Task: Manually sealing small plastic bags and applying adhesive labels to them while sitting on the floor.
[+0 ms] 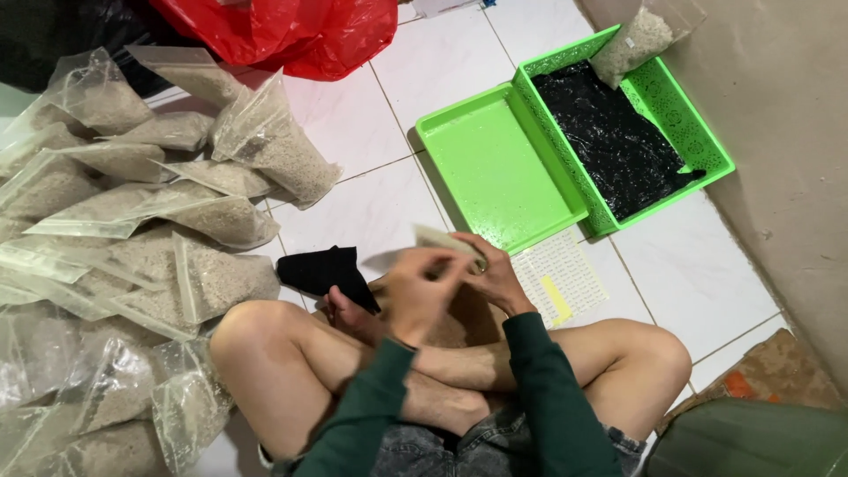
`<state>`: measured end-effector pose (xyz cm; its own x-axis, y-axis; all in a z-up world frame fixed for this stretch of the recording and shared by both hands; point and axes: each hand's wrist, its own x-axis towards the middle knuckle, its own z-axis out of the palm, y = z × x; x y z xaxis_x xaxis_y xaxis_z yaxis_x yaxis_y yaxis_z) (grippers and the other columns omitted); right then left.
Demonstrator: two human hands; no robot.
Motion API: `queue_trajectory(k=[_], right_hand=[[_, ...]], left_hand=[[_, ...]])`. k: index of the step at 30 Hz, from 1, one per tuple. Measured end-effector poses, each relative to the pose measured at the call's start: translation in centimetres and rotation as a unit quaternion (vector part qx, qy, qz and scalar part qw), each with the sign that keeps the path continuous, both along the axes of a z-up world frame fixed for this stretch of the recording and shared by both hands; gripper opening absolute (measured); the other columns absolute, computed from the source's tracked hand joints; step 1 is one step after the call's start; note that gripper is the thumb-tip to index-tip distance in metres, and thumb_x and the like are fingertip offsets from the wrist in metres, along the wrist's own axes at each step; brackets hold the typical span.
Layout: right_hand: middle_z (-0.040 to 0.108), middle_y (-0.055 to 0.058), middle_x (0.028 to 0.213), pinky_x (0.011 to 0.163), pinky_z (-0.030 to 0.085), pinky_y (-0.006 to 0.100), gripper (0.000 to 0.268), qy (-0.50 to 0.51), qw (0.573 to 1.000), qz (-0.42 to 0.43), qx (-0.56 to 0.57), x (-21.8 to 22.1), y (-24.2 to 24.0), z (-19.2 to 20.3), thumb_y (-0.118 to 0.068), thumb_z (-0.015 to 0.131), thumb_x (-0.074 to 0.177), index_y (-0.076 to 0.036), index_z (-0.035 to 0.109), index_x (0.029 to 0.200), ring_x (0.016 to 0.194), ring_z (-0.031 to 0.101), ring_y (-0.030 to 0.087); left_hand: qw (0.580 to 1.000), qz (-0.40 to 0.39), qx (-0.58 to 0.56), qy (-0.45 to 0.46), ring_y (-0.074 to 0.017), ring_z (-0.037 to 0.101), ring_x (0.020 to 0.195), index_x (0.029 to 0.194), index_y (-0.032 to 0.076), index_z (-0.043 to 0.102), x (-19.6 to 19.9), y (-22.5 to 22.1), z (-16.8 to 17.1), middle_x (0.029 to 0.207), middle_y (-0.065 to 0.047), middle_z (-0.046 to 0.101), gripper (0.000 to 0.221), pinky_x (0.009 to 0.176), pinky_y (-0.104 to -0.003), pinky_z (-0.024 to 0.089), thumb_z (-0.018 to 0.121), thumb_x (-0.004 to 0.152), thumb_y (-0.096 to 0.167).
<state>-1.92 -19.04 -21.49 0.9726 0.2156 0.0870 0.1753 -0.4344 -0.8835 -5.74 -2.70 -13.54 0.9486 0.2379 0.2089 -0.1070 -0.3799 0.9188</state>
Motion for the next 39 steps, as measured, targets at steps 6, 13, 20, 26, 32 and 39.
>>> queue_trajectory(k=[6,13,20,26,32,39], right_hand=[[0.068,0.007,0.122,0.103,0.043,0.039,0.064,0.045,0.988,0.062,0.132,1.5,-0.1,1.1,0.001,0.082,0.070,-0.014,0.065,0.130,0.115,0.060,0.017],[0.067,0.008,0.118,0.103,0.044,0.039,0.058,0.115,0.965,0.121,0.200,3.6,-0.1,2.6,0.000,0.079,0.076,-0.011,0.063,0.130,0.109,0.056,0.016],[0.063,0.013,0.124,0.104,0.043,0.041,0.059,0.126,0.955,0.140,0.228,3.8,-0.2,2.9,0.003,0.073,0.083,-0.006,0.053,0.138,0.114,0.055,0.020],[0.053,0.018,0.140,0.111,0.036,0.047,0.066,0.102,0.963,0.145,0.203,3.0,-0.2,0.3,0.003,0.069,0.086,-0.007,0.044,0.146,0.128,0.049,0.028],[0.041,0.014,0.152,0.117,0.029,0.045,0.090,0.120,0.965,0.133,0.192,1.6,-0.2,1.3,-0.004,0.079,0.079,-0.010,0.029,0.154,0.139,0.038,0.025],[0.061,0.017,0.126,0.111,0.038,0.049,0.066,0.129,0.983,0.076,0.105,1.0,-1.6,-1.3,-0.008,0.080,0.078,-0.008,0.048,0.136,0.124,0.055,0.031]], left_hand=[[0.992,-0.098,-0.053,0.065,-0.0239,0.061,0.107,0.107,0.015,0.044,3.8,7.4,-4.2,0.113,-0.004,0.062,0.062,0.087,-0.039,0.049,0.085,0.060,0.011],[0.950,-0.262,0.019,0.166,-0.0496,0.044,0.132,0.145,0.024,0.022,6.4,7.0,-2.9,0.134,-0.019,0.059,0.109,0.111,-0.062,0.031,0.090,0.061,0.013],[0.966,-0.213,-0.020,0.147,-0.0336,0.061,0.120,0.129,0.027,0.041,5.7,6.8,-2.8,0.112,-0.001,0.074,0.080,0.108,-0.050,0.038,0.090,0.065,0.026],[0.960,-0.204,-0.024,0.189,-0.0260,0.065,0.113,0.124,0.025,0.049,6.2,7.1,-6.4,0.113,-0.001,0.074,0.078,0.096,-0.036,0.048,0.093,0.060,0.032],[0.951,-0.228,-0.009,0.210,-0.0348,0.057,0.124,0.129,0.022,0.049,5.8,7.0,-4.7,0.126,-0.005,0.067,0.087,0.103,-0.043,0.045,0.095,0.056,0.032],[0.948,-0.239,0.007,0.211,-0.0443,0.051,0.127,0.144,0.017,0.040,5.5,6.4,-3.7,0.133,-0.018,0.060,0.099,0.106,-0.052,0.044,0.094,0.062,0.025]])
